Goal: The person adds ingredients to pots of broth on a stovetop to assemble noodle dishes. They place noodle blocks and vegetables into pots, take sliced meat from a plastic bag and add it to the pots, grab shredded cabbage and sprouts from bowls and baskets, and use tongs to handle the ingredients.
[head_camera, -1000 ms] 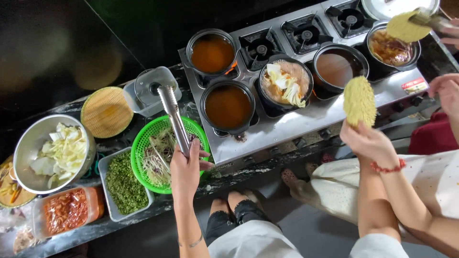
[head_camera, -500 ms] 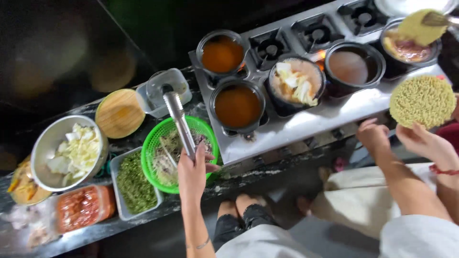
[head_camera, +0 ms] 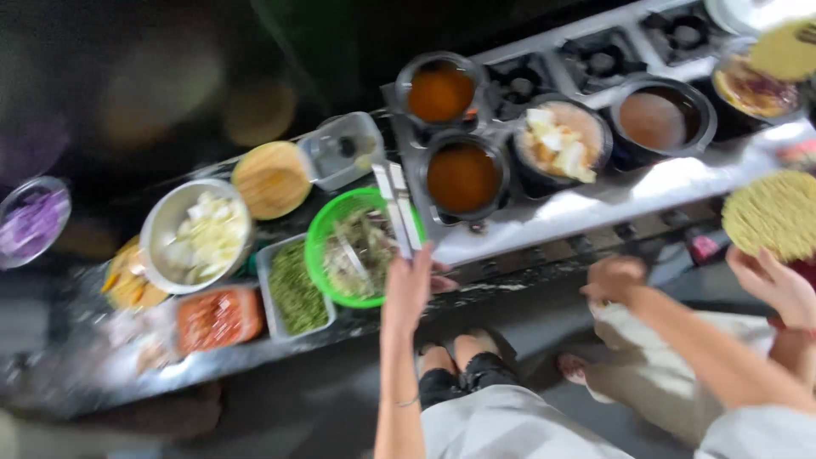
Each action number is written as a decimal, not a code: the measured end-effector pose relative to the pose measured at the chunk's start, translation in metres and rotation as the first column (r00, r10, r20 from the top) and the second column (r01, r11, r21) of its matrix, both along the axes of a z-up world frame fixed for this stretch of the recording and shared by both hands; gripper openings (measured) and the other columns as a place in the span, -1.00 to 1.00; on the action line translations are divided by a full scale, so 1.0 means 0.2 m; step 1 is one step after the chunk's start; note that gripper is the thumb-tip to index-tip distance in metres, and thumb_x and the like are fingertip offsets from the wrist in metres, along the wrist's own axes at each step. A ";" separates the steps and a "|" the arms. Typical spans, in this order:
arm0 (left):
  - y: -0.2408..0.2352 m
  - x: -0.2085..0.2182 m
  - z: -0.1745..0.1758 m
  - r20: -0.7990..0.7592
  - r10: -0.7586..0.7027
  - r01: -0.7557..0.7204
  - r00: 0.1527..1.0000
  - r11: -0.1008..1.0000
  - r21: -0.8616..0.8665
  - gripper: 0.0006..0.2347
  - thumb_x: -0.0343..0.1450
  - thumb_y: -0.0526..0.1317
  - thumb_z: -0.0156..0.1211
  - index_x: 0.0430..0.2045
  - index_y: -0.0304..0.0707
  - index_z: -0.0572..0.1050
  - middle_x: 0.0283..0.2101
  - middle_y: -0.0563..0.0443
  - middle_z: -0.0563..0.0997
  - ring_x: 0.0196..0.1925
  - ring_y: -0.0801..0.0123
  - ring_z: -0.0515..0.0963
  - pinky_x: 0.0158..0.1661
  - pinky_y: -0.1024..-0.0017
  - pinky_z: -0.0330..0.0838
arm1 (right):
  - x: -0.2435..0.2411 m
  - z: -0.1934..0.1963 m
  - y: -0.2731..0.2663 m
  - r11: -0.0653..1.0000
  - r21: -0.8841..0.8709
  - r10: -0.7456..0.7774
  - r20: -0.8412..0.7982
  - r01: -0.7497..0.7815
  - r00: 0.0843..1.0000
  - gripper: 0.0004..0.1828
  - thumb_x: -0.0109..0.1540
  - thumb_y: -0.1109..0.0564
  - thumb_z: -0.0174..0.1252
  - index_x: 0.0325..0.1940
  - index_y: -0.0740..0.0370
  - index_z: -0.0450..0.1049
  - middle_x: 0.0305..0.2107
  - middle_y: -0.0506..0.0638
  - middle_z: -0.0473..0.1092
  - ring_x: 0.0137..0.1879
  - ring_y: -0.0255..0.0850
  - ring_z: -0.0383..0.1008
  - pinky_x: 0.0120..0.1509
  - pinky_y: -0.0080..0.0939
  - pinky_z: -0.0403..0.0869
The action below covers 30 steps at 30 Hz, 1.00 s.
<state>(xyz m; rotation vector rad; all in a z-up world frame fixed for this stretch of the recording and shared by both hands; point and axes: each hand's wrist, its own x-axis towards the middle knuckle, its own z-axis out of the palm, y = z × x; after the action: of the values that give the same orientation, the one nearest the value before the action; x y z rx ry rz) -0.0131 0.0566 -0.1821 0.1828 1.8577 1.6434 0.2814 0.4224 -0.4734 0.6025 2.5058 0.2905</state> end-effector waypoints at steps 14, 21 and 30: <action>-0.58 -0.11 -0.35 0.220 0.098 -0.111 0.970 0.993 0.046 -0.52 0.58 0.16 -0.03 -0.02 -0.35 0.54 -0.28 0.03 0.44 -0.31 0.44 0.41 -0.28 0.39 0.37 | -1.15 1.47 -1.92 -0.364 -0.930 -0.643 0.288 0.047 0.710 -0.49 0.45 -0.25 -0.25 -0.06 0.23 0.34 -0.59 -0.05 0.29 -0.56 -0.30 0.23 -0.50 -0.25 0.23; -1.10 -0.38 -0.38 0.433 0.052 -0.078 0.900 0.996 0.044 -0.43 0.51 0.27 -0.18 0.18 -0.20 0.38 0.08 -0.01 0.56 0.06 0.27 0.54 0.01 0.33 0.40 | -1.47 1.02 -2.09 -0.272 -0.962 -0.814 0.233 0.005 0.532 -0.72 0.40 0.03 -0.13 -0.13 0.16 0.47 -0.63 -0.10 0.25 -0.58 -0.29 0.19 -0.52 -0.22 0.21; -2.15 -0.71 -0.44 0.399 0.176 -0.172 0.900 0.984 -0.047 -0.46 0.50 0.19 -0.07 0.19 -0.26 0.43 0.14 -0.03 0.60 0.10 0.27 0.57 0.05 0.30 0.40 | -1.78 0.64 -2.27 -0.032 -0.990 -0.999 0.036 0.136 0.026 -0.35 0.58 -0.09 -0.11 -0.37 0.55 0.32 -0.58 0.11 0.41 -0.52 -0.09 0.40 -0.43 -0.01 0.35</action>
<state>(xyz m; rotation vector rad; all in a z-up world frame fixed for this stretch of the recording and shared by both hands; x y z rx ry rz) -0.1549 -0.3736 -0.2710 -0.3167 1.5993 1.6399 -0.0738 -0.0324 -0.3462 1.8056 1.8516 -2.1445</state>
